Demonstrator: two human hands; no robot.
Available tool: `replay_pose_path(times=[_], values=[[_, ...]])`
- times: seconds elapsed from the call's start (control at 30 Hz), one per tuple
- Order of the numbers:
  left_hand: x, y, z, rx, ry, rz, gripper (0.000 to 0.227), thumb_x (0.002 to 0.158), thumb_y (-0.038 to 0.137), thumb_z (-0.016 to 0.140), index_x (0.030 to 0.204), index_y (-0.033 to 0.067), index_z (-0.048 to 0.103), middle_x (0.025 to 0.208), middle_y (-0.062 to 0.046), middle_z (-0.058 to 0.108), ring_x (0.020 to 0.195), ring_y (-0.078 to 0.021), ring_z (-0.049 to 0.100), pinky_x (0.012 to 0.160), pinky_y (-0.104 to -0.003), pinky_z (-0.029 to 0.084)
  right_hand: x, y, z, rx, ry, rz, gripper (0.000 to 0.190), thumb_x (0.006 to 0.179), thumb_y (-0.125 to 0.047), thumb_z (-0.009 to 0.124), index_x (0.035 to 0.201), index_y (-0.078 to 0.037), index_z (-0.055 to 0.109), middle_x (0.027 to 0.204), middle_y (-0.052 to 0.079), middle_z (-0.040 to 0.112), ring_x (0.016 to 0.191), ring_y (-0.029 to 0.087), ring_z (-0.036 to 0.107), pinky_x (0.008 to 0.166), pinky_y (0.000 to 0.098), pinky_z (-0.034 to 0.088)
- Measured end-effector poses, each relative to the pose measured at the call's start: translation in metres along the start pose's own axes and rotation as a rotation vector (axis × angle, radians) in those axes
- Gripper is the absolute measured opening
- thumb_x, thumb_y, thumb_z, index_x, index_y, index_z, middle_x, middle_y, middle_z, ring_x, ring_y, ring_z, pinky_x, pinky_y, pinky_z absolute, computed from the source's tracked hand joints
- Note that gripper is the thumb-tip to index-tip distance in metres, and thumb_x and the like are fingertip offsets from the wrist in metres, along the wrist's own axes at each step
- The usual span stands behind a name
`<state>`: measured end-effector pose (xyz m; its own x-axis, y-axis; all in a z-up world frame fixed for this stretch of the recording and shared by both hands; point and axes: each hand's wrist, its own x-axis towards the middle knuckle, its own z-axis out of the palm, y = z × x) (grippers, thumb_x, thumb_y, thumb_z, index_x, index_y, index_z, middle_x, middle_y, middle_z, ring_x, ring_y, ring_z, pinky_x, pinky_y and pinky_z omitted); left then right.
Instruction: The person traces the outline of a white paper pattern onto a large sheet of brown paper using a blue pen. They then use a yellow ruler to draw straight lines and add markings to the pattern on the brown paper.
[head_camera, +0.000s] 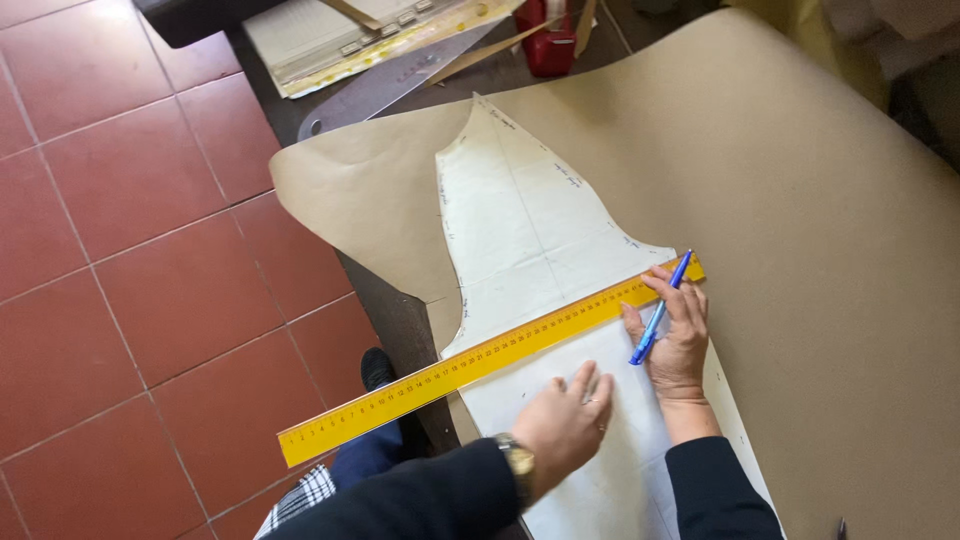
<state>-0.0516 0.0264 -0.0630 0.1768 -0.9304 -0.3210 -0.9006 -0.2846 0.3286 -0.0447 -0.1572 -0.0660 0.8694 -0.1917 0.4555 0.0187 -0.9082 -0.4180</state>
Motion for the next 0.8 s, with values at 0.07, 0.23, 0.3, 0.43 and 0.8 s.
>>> replay_pose_path(times=[0.07, 0.23, 0.3, 0.43, 0.8], values=[[-0.042, -0.019, -0.028, -0.116, 0.015, 0.132, 0.059, 0.083, 0.005, 0.061, 0.138, -0.0033, 0.041, 0.153, -0.029, 0.023, 0.142, -0.0467, 0.018, 0.111, -0.057, 0.024, -0.002, 0.001, 0.001, -0.013, -0.012, 0.049, 0.038, 0.085, -0.016, 0.074, 0.120, -0.007, 0.061, 0.126, 0.014, 0.063, 0.117, 0.034, 0.053, 0.109, 0.0468, 0.038], [-0.147, -0.067, 0.001, -0.173, 0.604, -0.097, 0.041, 0.076, 0.008, 0.065, 0.117, 0.0065, 0.061, 0.128, -0.018, 0.052, 0.121, -0.0378, 0.045, 0.102, -0.054, 0.033, -0.002, 0.005, 0.005, -0.004, -0.024, 0.042, 0.036, 0.084, -0.014, 0.074, 0.117, -0.008, 0.061, 0.126, 0.013, 0.062, 0.114, 0.032, 0.055, 0.103, 0.0421, 0.043], [-0.176, -0.077, 0.023, -0.192, 0.791, -0.282, 0.039, 0.081, 0.009, 0.063, 0.119, 0.0113, 0.059, 0.121, -0.016, 0.056, 0.105, -0.0379, 0.055, 0.090, -0.051, 0.044, -0.002, 0.007, 0.002, -0.021, -0.005, 0.019, 0.034, 0.083, -0.015, 0.074, 0.114, -0.010, 0.062, 0.125, 0.011, 0.063, 0.112, 0.030, 0.055, 0.101, 0.0403, 0.042], [-0.205, -0.093, 0.074, -0.103, 0.706, -0.643, 0.059, 0.075, 0.034, 0.072, 0.131, 0.0359, 0.054, 0.124, -0.001, 0.055, 0.108, -0.0214, 0.057, 0.093, -0.040, 0.048, -0.001, 0.000, 0.001, 0.002, -0.020, 0.154, 0.042, 0.081, -0.014, 0.076, 0.119, -0.009, 0.060, 0.127, 0.012, 0.060, 0.115, 0.030, 0.050, 0.095, 0.0404, 0.051], [-0.205, -0.105, 0.098, -0.176, 0.559, -0.672, 0.062, 0.082, 0.038, 0.062, 0.140, 0.0478, 0.042, 0.118, -0.001, 0.057, 0.094, -0.0205, 0.058, 0.082, -0.037, 0.053, 0.000, 0.000, 0.005, -0.044, -0.048, 0.245, 0.046, 0.085, -0.022, 0.072, 0.126, -0.008, 0.055, 0.138, 0.016, 0.054, 0.128, 0.040, 0.047, 0.095, 0.0468, 0.053]])
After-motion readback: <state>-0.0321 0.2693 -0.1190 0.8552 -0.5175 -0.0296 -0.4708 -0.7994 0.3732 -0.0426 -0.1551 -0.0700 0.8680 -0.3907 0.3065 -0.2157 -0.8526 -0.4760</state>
